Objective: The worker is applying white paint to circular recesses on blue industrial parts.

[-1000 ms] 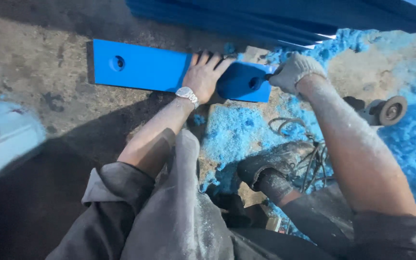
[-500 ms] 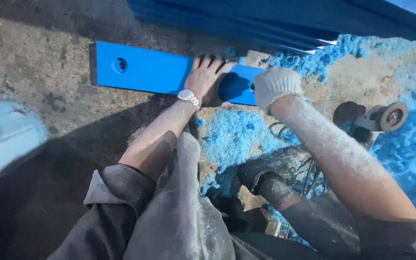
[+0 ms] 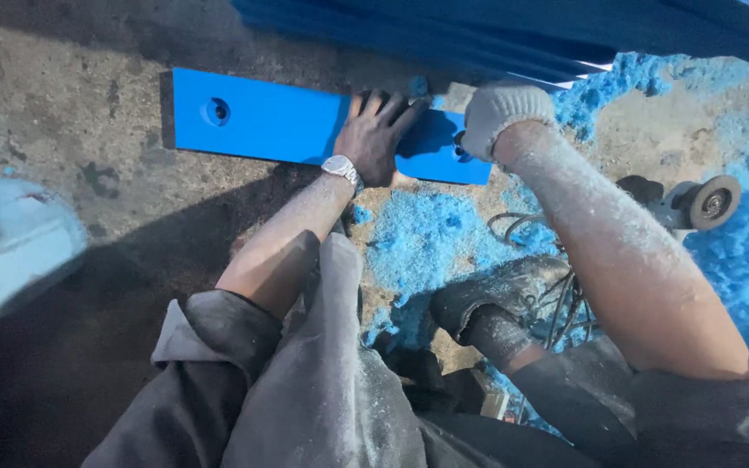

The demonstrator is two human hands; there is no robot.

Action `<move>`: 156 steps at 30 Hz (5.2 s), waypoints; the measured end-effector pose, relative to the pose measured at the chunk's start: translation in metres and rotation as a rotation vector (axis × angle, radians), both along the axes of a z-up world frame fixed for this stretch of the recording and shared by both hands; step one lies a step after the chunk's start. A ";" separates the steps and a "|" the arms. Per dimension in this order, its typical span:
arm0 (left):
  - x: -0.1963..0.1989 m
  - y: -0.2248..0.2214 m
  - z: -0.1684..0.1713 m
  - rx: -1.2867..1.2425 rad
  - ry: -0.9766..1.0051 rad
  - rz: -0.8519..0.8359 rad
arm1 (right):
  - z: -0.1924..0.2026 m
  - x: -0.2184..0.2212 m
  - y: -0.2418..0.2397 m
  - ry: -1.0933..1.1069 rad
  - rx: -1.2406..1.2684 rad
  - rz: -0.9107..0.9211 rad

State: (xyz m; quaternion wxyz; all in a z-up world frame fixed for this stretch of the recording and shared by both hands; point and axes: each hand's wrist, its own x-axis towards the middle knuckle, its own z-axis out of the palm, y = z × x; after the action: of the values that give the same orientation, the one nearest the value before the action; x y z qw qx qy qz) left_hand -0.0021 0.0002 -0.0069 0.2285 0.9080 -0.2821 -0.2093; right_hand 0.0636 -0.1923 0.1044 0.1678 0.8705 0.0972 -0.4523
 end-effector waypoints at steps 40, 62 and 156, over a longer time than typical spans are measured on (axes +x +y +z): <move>-0.004 0.000 -0.018 -0.019 -0.132 0.032 | 0.016 -0.019 0.009 -0.032 -0.136 -0.095; -0.008 -0.005 -0.016 -0.027 -0.182 0.065 | 0.054 -0.082 -0.017 -0.284 -0.007 0.112; 0.010 0.036 0.148 0.226 0.042 -0.370 | 0.002 -0.140 -0.112 -0.497 0.895 -1.754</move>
State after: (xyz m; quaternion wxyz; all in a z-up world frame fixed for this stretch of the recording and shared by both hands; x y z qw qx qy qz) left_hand 0.0080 0.0358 0.1414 0.0887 0.8561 -0.4137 -0.2967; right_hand -0.0761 -0.3039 0.1059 -0.5494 0.6871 -0.4531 -0.1442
